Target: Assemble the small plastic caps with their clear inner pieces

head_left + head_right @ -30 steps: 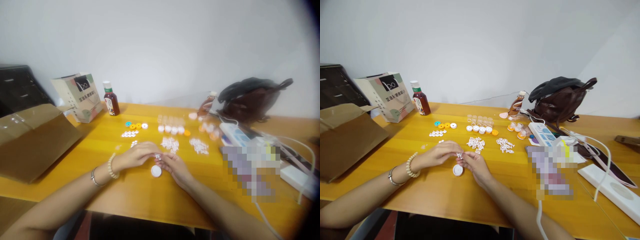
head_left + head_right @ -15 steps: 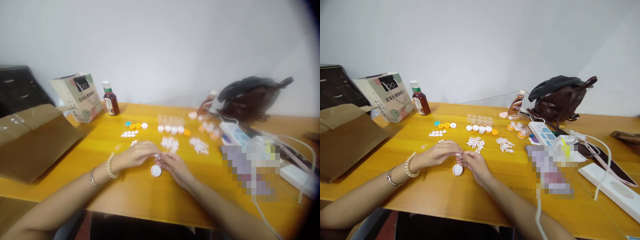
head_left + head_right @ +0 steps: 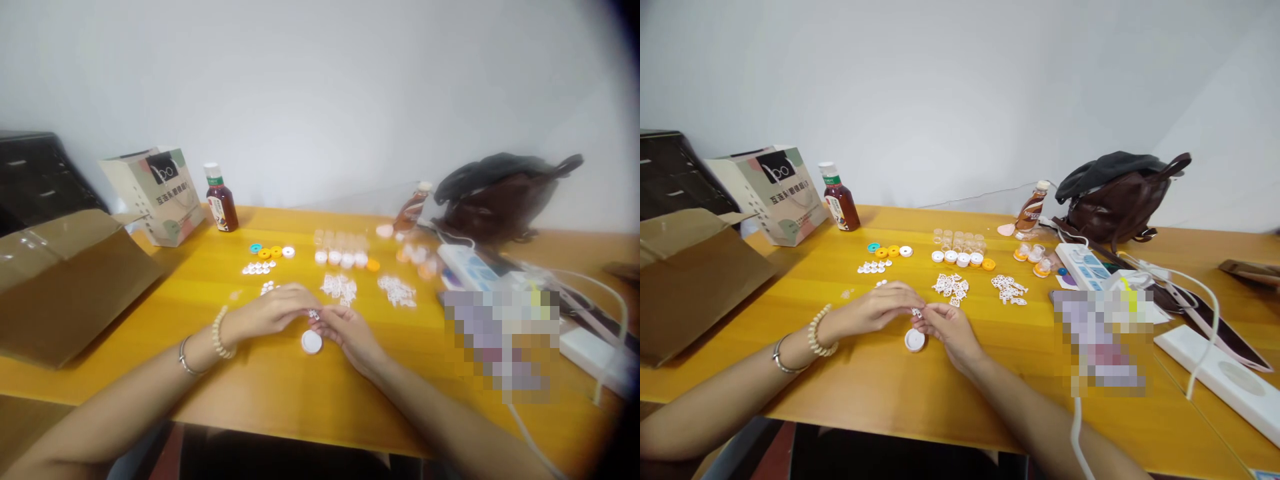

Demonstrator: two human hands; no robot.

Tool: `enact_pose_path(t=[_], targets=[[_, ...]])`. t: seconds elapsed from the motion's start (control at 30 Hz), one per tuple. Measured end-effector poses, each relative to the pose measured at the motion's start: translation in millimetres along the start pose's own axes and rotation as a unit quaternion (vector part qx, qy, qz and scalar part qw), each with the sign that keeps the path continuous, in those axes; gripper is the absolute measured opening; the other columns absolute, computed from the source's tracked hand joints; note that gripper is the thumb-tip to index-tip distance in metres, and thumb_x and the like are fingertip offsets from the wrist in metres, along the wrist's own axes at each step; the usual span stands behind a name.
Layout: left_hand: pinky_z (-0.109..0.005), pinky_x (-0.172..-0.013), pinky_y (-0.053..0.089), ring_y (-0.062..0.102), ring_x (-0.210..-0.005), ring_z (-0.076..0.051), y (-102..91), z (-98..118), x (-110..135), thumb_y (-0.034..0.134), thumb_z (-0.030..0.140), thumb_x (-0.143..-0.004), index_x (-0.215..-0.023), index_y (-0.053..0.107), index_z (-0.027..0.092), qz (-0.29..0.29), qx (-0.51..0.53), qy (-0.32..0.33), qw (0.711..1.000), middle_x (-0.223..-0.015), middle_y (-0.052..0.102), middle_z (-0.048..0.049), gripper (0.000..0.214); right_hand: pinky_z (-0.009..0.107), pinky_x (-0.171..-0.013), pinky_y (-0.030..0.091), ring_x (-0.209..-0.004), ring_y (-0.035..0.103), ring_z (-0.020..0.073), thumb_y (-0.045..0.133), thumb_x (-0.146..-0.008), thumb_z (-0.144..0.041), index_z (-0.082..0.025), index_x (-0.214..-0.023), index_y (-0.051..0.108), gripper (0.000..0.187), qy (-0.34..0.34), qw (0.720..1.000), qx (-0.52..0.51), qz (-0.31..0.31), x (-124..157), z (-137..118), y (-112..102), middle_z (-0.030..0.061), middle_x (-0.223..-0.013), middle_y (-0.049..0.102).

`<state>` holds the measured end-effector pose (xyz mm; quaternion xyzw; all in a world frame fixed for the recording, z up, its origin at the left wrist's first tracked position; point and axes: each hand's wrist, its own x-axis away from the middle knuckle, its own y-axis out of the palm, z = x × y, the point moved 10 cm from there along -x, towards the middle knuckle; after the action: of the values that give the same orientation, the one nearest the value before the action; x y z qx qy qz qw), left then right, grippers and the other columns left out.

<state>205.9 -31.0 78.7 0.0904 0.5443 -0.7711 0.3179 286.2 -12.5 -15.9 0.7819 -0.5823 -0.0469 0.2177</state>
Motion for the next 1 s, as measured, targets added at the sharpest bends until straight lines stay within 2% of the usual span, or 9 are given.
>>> enact_pose_path(t=[0.17, 0.27, 0.37, 0.47, 0.6, 1.0], targets=[[-0.037, -0.090, 0.042, 0.052, -0.102, -0.017, 1.3, -3, 2, 0.042, 0.011, -0.087, -0.118, 0.051, 0.020, -0.003, 0.016, -0.028, 0.999, -0.106, 0.061, -0.0075, 0.034, 0.023, -0.067, 0.047, -0.062, 0.061, 0.0099, 0.072, -0.064, -0.035, -0.015, -0.072, 0.068, 0.022, -0.003, 1.000, 0.010, 0.004, -2, 1, -1, 0.0034, -0.069, 0.068], [-0.038, -0.090, 0.042, 0.052, -0.105, -0.019, -4.7, -21, 6, 0.049, 0.020, -0.085, -0.118, 0.050, 0.021, 0.057, 0.054, -0.116, 0.990, -0.114, 0.058, -0.0085, 0.033, 0.025, -0.068, 0.048, -0.062, 0.061, 0.0106, 0.072, -0.064, -0.035, -0.015, -0.072, 0.068, 0.022, -0.016, 1.000, 0.010, 0.024, -1, -3, -4, 0.0036, -0.069, 0.068], [-0.033, -0.080, 0.047, 0.057, -0.093, -0.018, -2.4, -48, 16, 0.057, 0.029, -0.080, -0.105, 0.056, 0.017, 0.117, 0.140, -0.238, 0.954, -0.104, 0.061, -0.0090, 0.028, 0.025, -0.068, 0.049, -0.062, 0.061, 0.0109, 0.072, -0.064, -0.034, -0.015, -0.071, 0.068, 0.021, -0.032, 0.998, 0.014, 0.043, 0, -7, -7, 0.0033, -0.068, 0.068], [-0.029, -0.073, 0.048, 0.059, -0.078, -0.014, 14.7, -60, 20, 0.060, 0.031, -0.077, -0.090, 0.060, 0.013, 0.113, 0.241, -0.309, 0.913, -0.085, 0.065, -0.0064, 0.022, 0.025, -0.068, 0.049, -0.062, 0.062, 0.0111, 0.071, -0.065, -0.034, -0.015, -0.072, 0.068, 0.021, -0.038, 0.998, 0.022, 0.040, -1, -8, -7, 0.0032, -0.068, 0.068], [-0.029, -0.078, 0.047, 0.059, -0.077, -0.013, 19.5, -61, 21, 0.061, 0.029, -0.077, -0.085, 0.061, 0.013, 0.143, 0.309, -0.328, 0.881, -0.084, 0.065, -0.0049, 0.018, 0.027, -0.068, 0.050, -0.064, 0.063, 0.0133, 0.071, -0.064, -0.036, -0.016, -0.074, 0.068, 0.023, -0.037, 0.998, 0.046, 0.033, -1, -7, -6, 0.0038, -0.070, 0.069], [-0.025, -0.072, 0.046, 0.058, -0.071, -0.011, 26.7, -64, 27, 0.063, 0.029, -0.075, -0.084, 0.063, 0.014, 0.162, 0.392, -0.348, 0.836, -0.079, 0.066, -0.0037, 0.018, 0.025, -0.061, 0.042, -0.058, 0.052, 0.0100, 0.071, -0.063, -0.034, -0.018, -0.067, 0.067, 0.016, -0.068, 0.989, 0.121, 0.057, -5, -14, -12, -0.0010, -0.063, 0.063]])
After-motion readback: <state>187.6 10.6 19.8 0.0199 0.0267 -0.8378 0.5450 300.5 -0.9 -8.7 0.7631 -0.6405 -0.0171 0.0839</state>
